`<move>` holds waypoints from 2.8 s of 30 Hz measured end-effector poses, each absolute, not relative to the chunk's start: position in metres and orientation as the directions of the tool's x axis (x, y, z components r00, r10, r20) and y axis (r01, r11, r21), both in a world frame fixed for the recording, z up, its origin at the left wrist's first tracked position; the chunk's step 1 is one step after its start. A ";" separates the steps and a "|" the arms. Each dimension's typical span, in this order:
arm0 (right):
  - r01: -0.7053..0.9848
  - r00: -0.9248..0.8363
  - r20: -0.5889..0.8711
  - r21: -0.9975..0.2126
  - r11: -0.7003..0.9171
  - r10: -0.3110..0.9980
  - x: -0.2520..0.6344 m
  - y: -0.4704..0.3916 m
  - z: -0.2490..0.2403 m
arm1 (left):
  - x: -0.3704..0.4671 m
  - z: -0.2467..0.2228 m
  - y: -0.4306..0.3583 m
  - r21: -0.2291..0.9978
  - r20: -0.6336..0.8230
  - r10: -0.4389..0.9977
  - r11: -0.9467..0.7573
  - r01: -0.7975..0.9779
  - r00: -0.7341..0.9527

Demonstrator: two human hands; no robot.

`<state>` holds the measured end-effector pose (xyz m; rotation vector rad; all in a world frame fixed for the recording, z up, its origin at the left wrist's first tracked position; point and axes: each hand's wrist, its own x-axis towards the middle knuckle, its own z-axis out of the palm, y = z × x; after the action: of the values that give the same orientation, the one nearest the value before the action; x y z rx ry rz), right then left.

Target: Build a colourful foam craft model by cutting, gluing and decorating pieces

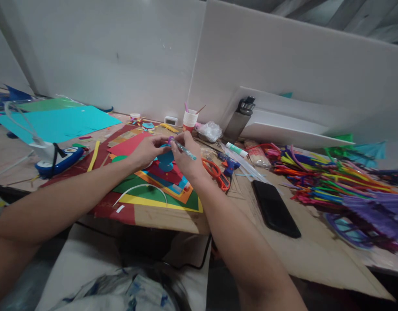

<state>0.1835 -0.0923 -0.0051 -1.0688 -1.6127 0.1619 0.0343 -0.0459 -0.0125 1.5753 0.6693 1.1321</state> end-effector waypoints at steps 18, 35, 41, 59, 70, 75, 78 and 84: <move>0.573 0.078 0.729 -0.591 0.568 0.680 0.185 -0.092 -0.003 | 0.033 -0.009 -0.048 0.948 0.313 0.860 -0.261 -0.181 0.402; 0.573 0.071 0.736 -0.582 0.576 0.673 0.185 -0.091 -0.004 | 0.034 -0.009 -0.048 0.949 0.310 0.858 -0.254 -0.186 0.409; 0.576 0.077 0.735 -0.584 0.572 0.673 0.184 -0.093 -0.003 | 0.033 -0.009 -0.048 0.951 0.304 0.860 -0.250 -0.180 0.411; 0.587 0.072 0.741 -0.572 0.573 0.667 0.185 -0.092 -0.004 | 0.033 -0.009 -0.049 0.956 0.290 0.877 -0.244 -0.166 0.383; 0.596 0.073 0.754 -0.558 0.577 0.653 0.185 -0.091 -0.005 | 0.032 -0.011 -0.046 0.955 0.292 0.863 -0.244 -0.166 0.412; 0.593 0.065 0.749 -0.561 0.578 0.659 0.185 -0.091 -0.006 | 0.033 -0.011 -0.046 0.950 0.310 0.859 -0.259 -0.177 0.407; 0.594 0.070 0.756 -0.556 0.581 0.651 0.185 -0.092 -0.005 | 0.033 -0.011 -0.046 0.950 0.308 0.860 -0.259 -0.173 0.408; 0.590 0.067 0.753 -0.559 0.583 0.654 0.185 -0.093 -0.003 | 0.033 -0.012 -0.047 0.950 0.312 0.857 -0.269 -0.160 0.410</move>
<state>0.1846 -0.0928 -0.0033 -1.0697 -1.6009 0.0657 0.0326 -0.0466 -0.0117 1.5272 0.6439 1.1181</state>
